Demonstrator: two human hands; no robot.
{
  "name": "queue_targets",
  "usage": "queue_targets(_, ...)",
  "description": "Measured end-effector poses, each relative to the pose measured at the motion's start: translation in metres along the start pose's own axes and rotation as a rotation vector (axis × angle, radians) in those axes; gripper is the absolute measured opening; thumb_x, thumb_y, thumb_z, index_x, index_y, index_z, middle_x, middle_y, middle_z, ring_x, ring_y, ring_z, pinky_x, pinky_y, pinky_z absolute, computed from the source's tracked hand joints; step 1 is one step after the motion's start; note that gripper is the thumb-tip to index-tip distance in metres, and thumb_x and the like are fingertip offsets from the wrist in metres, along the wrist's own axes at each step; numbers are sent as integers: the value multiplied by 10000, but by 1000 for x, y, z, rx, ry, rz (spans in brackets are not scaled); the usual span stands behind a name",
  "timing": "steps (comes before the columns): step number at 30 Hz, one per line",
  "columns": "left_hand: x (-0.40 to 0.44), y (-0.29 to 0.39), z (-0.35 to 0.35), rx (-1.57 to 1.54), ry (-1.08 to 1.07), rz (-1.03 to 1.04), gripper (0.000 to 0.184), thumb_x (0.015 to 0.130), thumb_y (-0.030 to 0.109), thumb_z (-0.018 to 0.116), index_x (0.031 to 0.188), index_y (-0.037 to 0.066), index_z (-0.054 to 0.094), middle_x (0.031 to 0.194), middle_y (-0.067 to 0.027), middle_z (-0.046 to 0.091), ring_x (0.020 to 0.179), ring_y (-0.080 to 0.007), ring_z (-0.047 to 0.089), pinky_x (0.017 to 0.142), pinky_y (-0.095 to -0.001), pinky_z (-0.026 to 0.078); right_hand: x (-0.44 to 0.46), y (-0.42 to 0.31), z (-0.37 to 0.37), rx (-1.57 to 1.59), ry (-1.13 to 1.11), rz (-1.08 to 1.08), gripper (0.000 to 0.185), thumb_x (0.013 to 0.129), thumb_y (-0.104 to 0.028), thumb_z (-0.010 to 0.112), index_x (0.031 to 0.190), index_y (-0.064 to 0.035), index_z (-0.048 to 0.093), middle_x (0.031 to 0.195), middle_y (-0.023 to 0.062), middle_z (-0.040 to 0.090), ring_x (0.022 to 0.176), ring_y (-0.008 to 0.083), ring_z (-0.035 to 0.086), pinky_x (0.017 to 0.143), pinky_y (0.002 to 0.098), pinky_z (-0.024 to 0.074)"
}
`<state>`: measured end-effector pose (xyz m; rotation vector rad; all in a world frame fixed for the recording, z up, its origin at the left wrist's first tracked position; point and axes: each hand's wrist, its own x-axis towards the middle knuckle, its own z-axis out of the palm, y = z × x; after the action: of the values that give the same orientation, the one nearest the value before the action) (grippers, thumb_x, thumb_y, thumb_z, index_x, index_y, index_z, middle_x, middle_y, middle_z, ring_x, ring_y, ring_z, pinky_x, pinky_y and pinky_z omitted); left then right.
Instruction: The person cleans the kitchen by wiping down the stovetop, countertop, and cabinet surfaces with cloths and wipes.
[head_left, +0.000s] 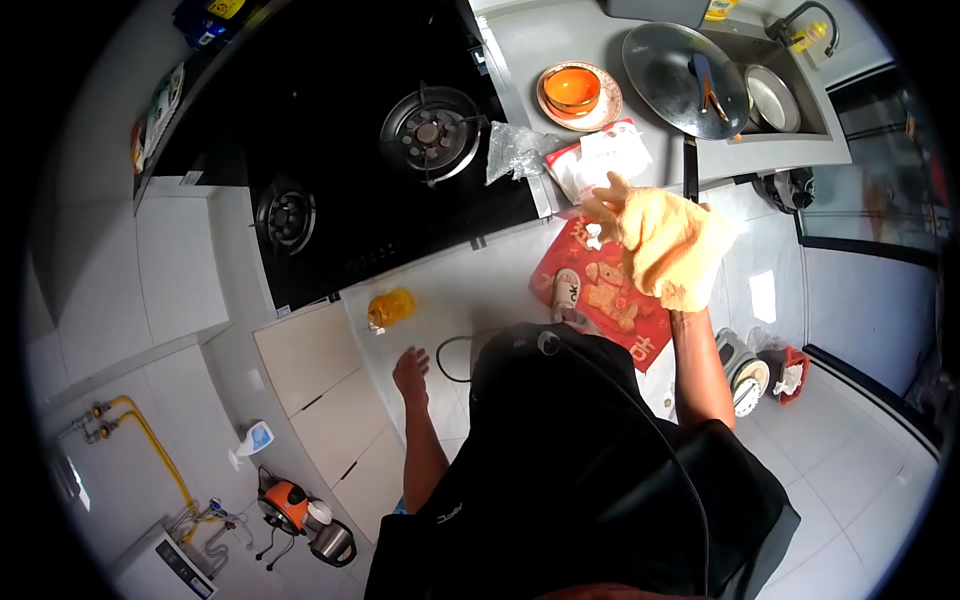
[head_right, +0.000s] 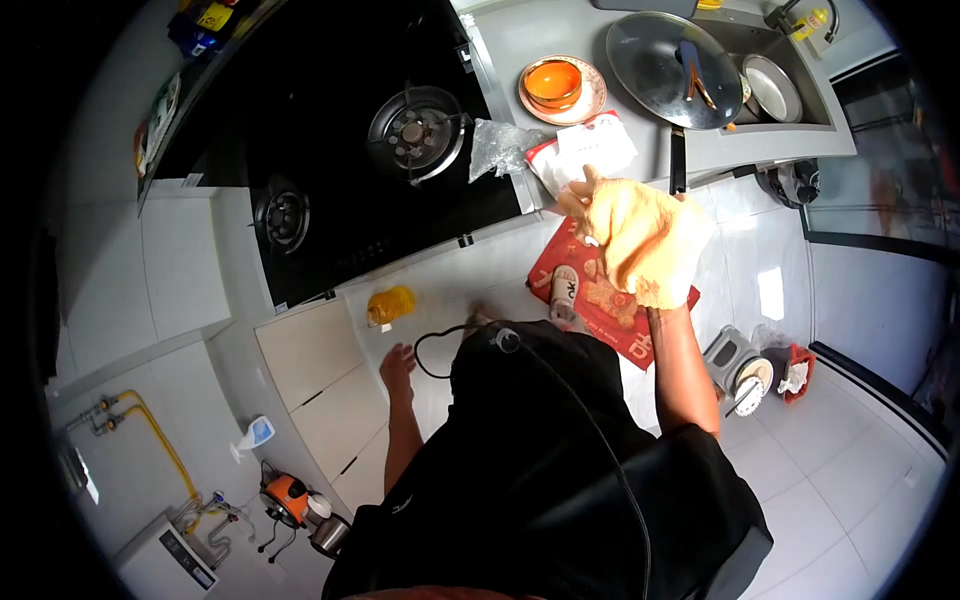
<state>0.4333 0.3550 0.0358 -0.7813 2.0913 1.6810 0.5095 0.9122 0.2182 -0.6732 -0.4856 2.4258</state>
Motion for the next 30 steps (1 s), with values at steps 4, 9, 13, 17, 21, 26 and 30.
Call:
queue_targets(4,-5,114,72,198,-105,322,376,1046,306,619,1248,-7,676,1049,-78,751,850,-122,681,747,-253,527,3,-2,-7,-919,-134,-472,288,1046,-233,594,1248,-29,570,1103,82,677,1009,213,672,884,342,557)
queue_targets(9,11,204,201,439,-428,528,319,1042,247,628,1244,15,712,1050,-48,734,880,-130,690,754,-234,532,0,-4,-25,-488,-123,-313,316,1044,-273,596,1243,-29,570,1114,85,670,1030,214,666,890,345,554)
queue_targets(13,33,218,312,683,-515,1014,264,947,204,682,1149,48,752,1341,-176,652,1094,-324,695,961,-378,537,-21,-10,-33,-202,148,-220,360,1055,-354,562,1233,-41,566,1227,124,650,1145,259,632,1045,415,499)
queue_targets(17,46,221,376,999,-508,749,315,930,243,670,1212,131,754,1629,-142,380,1343,-332,556,1075,-432,487,-45,-29,-49,-578,111,-395,328,1055,-299,555,1265,-47,560,1191,103,642,1115,220,621,1015,384,505)
queue_targets(21,80,192,404,1047,-554,806,405,914,243,683,1295,108,698,1611,-115,409,1337,-321,561,1056,-440,497,-68,-32,-51,-524,219,-385,321,1049,-282,568,1263,-43,558,1190,105,641,1108,221,623,1008,383,509)
queue_targets(26,84,200,415,995,-535,821,407,903,219,689,1250,6,679,1403,-116,606,1230,-325,622,1032,-421,510,-70,-20,-46,-485,274,-355,315,1041,-262,584,1260,-38,557,1189,107,640,1099,223,625,999,382,514)
queue_targets(30,60,240,402,841,-456,912,357,898,244,703,1155,-3,725,1274,-132,685,1145,-339,667,985,-413,531,-51,-20,-44,-370,285,-345,311,1034,-245,598,1258,-34,555,1188,109,639,1092,224,627,992,381,519)
